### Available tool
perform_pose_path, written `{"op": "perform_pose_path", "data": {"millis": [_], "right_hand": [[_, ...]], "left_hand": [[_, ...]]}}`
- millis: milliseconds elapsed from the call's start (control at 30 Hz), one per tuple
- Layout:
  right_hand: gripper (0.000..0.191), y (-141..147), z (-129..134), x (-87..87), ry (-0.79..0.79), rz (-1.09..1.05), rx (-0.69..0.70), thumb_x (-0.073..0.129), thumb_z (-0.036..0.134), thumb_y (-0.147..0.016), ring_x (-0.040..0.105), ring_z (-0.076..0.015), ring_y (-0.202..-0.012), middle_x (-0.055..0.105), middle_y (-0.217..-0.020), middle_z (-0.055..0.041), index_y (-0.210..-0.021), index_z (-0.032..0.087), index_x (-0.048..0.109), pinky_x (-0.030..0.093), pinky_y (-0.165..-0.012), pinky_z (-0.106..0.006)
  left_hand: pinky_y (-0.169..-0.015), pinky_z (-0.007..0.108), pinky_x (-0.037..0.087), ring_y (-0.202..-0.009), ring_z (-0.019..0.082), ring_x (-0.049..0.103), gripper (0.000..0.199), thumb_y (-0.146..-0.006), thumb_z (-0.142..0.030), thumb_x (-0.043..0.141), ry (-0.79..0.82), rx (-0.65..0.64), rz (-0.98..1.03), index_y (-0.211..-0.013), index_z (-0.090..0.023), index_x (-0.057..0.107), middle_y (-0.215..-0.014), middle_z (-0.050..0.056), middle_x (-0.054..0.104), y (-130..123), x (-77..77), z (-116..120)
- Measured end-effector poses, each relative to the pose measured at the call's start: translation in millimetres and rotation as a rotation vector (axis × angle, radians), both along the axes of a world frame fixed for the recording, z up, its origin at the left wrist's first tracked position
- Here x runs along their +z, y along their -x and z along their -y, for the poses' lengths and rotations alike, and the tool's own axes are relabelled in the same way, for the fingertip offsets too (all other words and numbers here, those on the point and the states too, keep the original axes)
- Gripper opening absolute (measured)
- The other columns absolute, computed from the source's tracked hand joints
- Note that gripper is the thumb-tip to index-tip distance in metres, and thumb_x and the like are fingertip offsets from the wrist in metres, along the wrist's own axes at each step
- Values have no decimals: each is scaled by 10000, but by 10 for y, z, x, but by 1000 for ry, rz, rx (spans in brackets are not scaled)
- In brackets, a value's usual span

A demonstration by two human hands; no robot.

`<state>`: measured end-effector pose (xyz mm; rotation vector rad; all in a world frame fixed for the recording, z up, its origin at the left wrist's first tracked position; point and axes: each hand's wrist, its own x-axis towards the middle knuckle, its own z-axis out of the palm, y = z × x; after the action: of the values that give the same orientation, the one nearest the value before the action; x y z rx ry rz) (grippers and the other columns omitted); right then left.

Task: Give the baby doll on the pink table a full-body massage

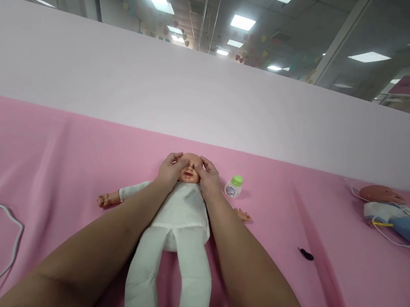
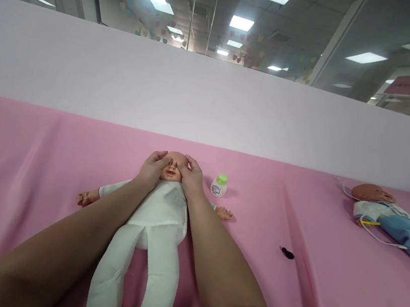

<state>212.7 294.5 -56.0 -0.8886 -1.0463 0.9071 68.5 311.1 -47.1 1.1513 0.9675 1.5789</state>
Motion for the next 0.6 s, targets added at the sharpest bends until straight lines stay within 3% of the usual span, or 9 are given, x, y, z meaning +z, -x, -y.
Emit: {"op": "perform_pose_path", "data": {"millis": [133,333,600], "right_hand": [[585,16,59,62,-20,89,-74,869,449,-715,652,-274,-1242,712,-1353,-85,-1233,220,722,514,-1108,-428],[436,11,13,54,1,64,-77,740,468,-838,659,-252,-1241,741,-1302,-84,-1188,210,742,482,-1135,-429],[403,-1,-113,-82,100,-185,17,683,275,-804,656,-236,-1267,717,-1367,-57,-1200,227,736,495,-1133,-430]], "left_hand": [[-951,396,536,-1098,267,674,497,-717,-430,846,-36,33,-75,-1144,-210,721,-1168,92,715,-6,3,27],[-993,404,524,-1073,246,680,346,-782,-394,745,19,41,11,-1082,-222,738,-1093,67,741,-26,-31,-60],[-955,407,559,-1040,247,704,339,-790,-296,667,82,-12,44,-1110,-216,748,-1109,77,763,-1,-8,-55]]}}
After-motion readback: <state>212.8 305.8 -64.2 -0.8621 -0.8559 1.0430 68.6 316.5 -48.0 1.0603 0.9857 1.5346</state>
